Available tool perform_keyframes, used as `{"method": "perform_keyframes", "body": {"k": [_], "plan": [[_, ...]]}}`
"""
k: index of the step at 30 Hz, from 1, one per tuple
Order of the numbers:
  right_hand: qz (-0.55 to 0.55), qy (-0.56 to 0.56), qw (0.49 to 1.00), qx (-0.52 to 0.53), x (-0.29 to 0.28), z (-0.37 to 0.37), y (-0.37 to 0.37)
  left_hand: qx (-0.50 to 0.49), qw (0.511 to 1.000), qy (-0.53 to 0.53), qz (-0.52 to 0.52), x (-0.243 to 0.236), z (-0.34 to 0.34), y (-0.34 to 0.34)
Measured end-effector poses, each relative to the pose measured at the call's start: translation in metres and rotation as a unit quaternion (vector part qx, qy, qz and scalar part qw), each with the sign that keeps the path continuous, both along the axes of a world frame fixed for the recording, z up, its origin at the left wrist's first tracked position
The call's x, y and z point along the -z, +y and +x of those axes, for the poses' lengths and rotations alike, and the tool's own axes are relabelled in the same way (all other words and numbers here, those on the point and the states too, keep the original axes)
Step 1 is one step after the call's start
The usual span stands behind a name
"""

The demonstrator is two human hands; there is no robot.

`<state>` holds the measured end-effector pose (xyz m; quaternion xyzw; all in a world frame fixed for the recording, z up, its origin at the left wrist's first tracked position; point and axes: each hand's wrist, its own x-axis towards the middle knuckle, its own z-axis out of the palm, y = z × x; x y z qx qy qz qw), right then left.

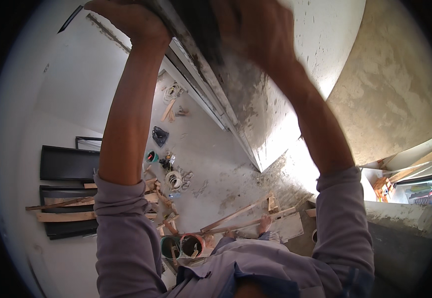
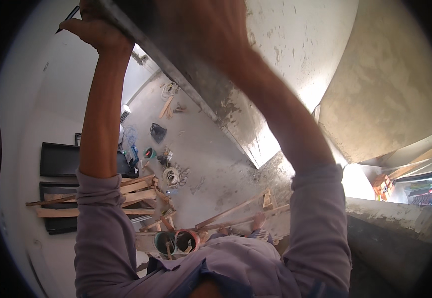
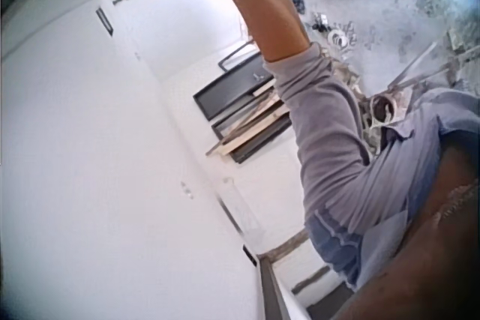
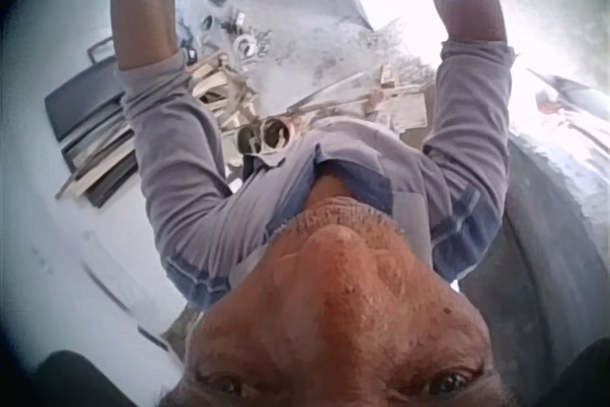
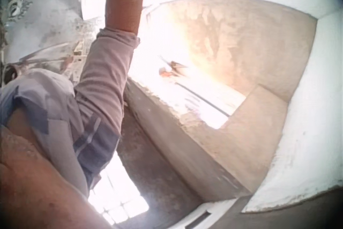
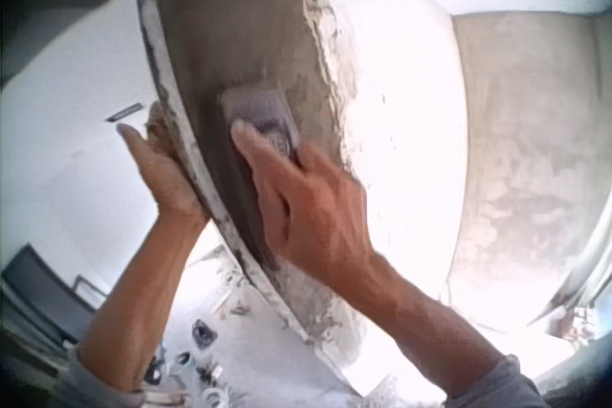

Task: The person uses a float to smooth wet plaster onto a wall corner and then uses a trowel to apply more plaster from a bucket.

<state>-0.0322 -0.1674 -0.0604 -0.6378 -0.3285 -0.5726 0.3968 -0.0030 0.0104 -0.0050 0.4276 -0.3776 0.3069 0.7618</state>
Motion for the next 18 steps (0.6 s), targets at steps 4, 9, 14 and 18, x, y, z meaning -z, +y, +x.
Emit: {"method": "perform_keyframes", "body": {"k": [4, 9, 14, 18], "plan": [[-0.048, 0.126, 0.990, -0.035, 0.161, -0.017, 0.005, -0.046, 0.999, 0.027, -0.010, -0.001, -0.002, -0.005], [-0.142, 0.195, 0.970, -0.008, 0.259, -0.033, -0.024, -0.147, 0.978, 0.119, -0.090, -0.003, -0.021, -0.040], [-0.070, 0.147, 0.986, 0.022, 0.162, -0.025, 0.009, -0.012, 0.996, 0.068, -0.058, 0.003, -0.004, -0.007], [0.020, 0.003, 1.000, -0.018, -0.034, 0.008, 0.017, -0.079, 0.996, 0.039, 0.015, 0.001, -0.007, -0.005]]}}
